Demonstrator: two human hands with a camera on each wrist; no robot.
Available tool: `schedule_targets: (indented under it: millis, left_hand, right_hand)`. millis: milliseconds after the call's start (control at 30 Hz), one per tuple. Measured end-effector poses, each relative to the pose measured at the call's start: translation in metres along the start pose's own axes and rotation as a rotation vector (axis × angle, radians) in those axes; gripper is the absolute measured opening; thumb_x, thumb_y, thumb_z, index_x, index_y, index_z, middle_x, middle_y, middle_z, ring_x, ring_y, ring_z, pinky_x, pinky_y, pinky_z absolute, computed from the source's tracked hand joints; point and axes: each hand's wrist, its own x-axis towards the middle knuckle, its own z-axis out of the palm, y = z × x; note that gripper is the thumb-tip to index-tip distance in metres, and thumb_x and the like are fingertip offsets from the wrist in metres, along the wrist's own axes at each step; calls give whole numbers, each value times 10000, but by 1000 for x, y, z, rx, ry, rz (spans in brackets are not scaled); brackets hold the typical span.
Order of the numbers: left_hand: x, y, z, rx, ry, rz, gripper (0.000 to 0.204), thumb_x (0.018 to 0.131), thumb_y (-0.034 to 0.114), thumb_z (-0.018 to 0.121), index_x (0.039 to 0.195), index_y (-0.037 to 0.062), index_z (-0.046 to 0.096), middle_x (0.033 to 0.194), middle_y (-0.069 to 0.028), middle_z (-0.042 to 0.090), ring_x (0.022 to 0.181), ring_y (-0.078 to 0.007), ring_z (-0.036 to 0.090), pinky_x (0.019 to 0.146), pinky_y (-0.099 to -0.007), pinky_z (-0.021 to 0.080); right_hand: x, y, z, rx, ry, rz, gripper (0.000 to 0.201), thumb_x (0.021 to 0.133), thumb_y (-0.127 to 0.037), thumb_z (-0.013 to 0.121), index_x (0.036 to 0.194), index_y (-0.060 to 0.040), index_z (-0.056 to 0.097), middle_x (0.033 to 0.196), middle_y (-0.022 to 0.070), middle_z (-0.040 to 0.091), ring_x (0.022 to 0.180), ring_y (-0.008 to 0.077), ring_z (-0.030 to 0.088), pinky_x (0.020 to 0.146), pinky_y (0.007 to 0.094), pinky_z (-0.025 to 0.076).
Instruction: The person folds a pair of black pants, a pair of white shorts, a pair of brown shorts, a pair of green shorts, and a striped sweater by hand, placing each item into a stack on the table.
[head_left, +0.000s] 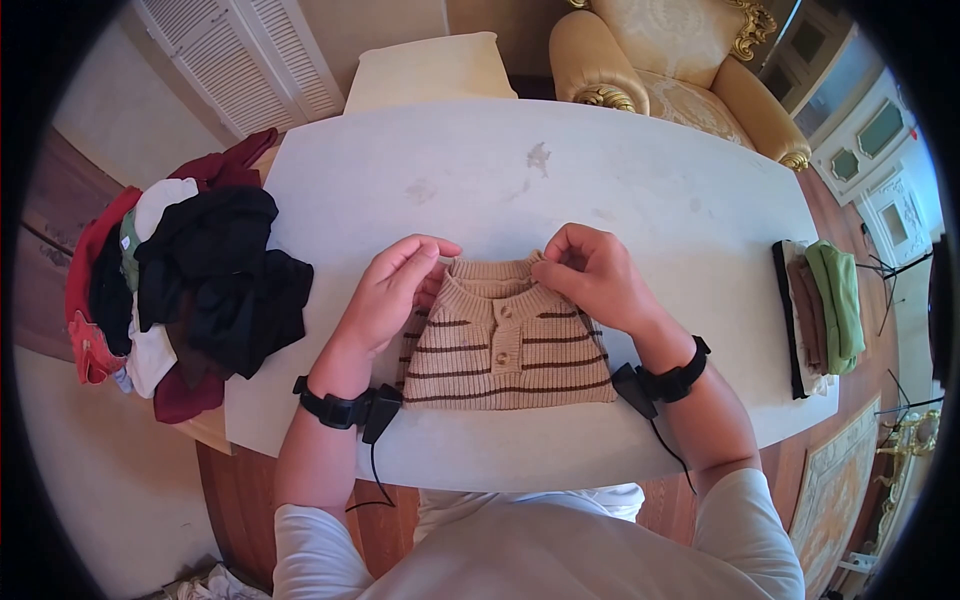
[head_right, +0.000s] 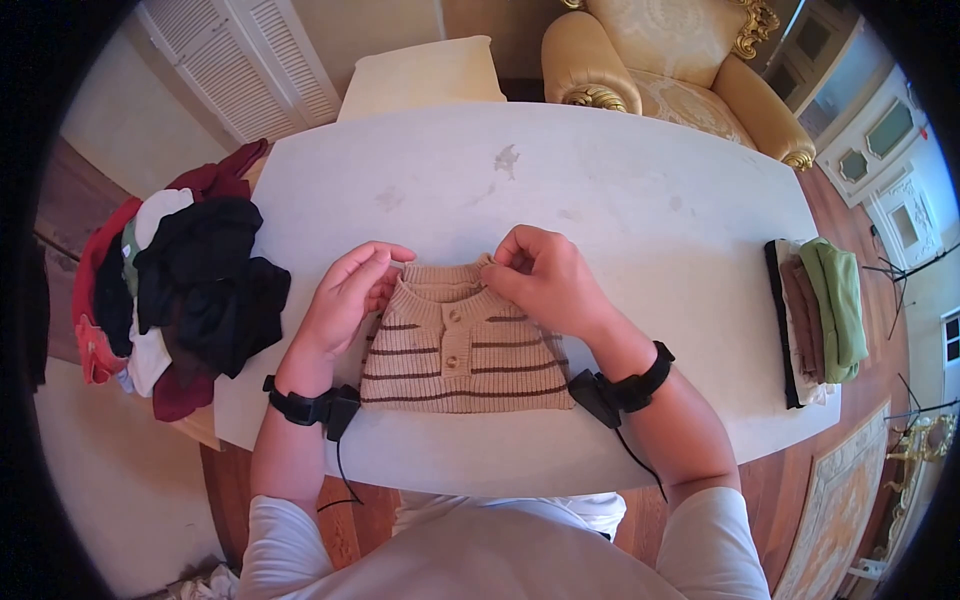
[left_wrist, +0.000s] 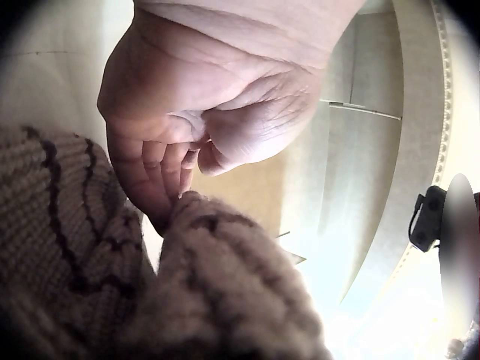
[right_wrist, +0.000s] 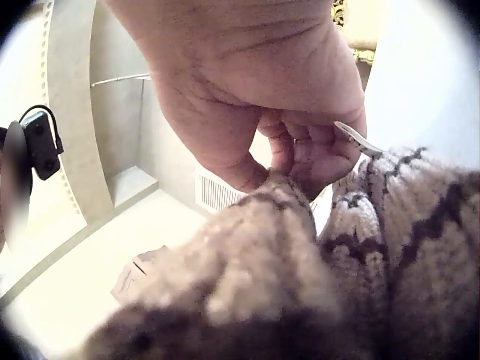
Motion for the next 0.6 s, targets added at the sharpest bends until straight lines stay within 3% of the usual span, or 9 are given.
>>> schedule_targets:
  millis: [200,300,400,600]
  left_hand:
    - [2,-3,1,53,15,55,214,1077,217,632,1179,35,683,908,8,682,786,-43,599,713,-217,499]
    - [4,-7,3,50,30,93,177,1044,153,680,1146,9,686,890,7,701,766,-34,592,701,-215,490]
    - [5,-9,2,42,46,104,163,1036,137,690,1121,-2,691,899,2,710,771,-28,593,694,-214,487]
    - [5,-8,3,24,60,76,180,1024,151,715,1101,-11,697,909,-1,713,784,-29,604,696,-211,491]
  right_hand:
    - [6,8,-4,37,-34,54,272,1099,-243,576,1056,-2,696,847,0,652,736,65,601,637,242,502]
    - [6,11,-8,91,-70,68,352,1133,-286,496,1131,-3,705,900,19,666,747,90,624,656,251,535]
    - [8,10,-9,150,-57,100,350,1117,-268,509,1105,24,701,845,29,658,735,101,638,637,271,562]
    - [5,0,-5,0,-59,110,349,1070,-315,625,1012,18,708,766,-6,631,696,63,581,591,251,483]
